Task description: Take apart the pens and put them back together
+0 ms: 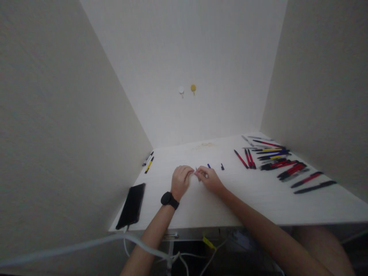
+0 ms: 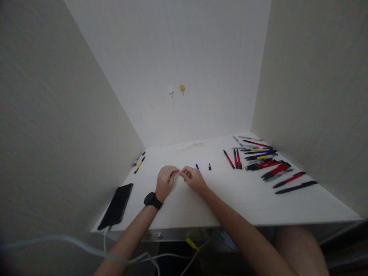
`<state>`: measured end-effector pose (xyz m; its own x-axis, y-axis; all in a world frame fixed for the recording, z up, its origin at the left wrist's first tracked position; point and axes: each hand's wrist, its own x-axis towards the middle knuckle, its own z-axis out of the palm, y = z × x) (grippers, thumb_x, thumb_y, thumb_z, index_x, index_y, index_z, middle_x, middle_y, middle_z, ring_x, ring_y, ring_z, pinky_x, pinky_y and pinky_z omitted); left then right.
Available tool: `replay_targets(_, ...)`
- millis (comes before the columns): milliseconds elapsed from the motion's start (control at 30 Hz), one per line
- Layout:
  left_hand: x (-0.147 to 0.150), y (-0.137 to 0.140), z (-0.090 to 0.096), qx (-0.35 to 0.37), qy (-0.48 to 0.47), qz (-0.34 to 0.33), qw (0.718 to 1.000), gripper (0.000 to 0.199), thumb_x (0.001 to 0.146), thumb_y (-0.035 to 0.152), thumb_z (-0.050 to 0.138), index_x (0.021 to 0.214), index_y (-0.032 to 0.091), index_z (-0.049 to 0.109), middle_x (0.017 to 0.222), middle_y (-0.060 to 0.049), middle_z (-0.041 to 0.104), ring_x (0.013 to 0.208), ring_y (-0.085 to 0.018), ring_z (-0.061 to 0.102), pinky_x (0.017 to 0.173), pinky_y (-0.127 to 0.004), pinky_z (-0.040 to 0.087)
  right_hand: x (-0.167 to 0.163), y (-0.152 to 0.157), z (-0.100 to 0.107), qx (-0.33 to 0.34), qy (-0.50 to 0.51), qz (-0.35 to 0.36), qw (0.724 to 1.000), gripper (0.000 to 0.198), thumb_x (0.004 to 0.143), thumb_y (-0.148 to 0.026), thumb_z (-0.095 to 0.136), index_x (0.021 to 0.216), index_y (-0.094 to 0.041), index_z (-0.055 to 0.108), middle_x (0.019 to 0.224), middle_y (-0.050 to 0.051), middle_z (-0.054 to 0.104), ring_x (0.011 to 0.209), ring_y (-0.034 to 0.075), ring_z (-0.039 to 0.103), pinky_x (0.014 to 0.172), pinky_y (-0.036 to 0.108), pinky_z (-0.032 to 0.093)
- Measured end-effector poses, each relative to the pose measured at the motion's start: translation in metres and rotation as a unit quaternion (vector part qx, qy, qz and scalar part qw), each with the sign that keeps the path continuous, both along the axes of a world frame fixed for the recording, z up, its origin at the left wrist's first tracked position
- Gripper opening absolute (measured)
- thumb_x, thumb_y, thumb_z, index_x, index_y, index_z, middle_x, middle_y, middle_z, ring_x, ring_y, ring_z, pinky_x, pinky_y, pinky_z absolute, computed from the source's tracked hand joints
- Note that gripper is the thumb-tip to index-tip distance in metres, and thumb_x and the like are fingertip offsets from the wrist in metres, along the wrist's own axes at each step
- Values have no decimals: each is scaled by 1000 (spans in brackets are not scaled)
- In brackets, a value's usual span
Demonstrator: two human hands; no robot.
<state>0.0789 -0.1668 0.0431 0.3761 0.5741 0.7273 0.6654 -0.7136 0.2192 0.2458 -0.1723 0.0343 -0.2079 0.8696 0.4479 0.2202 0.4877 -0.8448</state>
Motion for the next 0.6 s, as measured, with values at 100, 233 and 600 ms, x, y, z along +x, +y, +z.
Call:
replay_targets(100, -1, 1, 0, 7, 2, 24, 1000, 14, 91, 21, 47, 87, 20, 61, 87, -3, 67, 83, -18, 56, 78, -33, 41, 2, 0, 1, 9, 5, -34, 999, 28, 89, -37, 45, 69, -21, 55, 54, -2, 53, 55, 14, 49, 54, 24, 34)
replay_targets(233, -3, 3, -3, 18, -27, 68, 997, 16, 92, 21, 46, 85, 20, 61, 84, -3, 67, 80, -18, 56, 76, -33, 41, 16, 7, 1, 14, 14, -178, 984, 35, 93, -40, 36, 71, -21, 55, 56, 0, 53, 54, 15, 47, 54, 26, 33)
replay_targets(600, -4, 4, -4, 33, -65, 133, 988, 18, 92, 27, 47, 87, 19, 63, 80, -5, 66, 76, -19, 56, 72, -32, 40, 34, 13, -5, 90, -361, -337, 865, 16, 82, -27, 54, 77, -15, 63, 85, 17, 63, 87, 29, 52, 75, 40, 32)
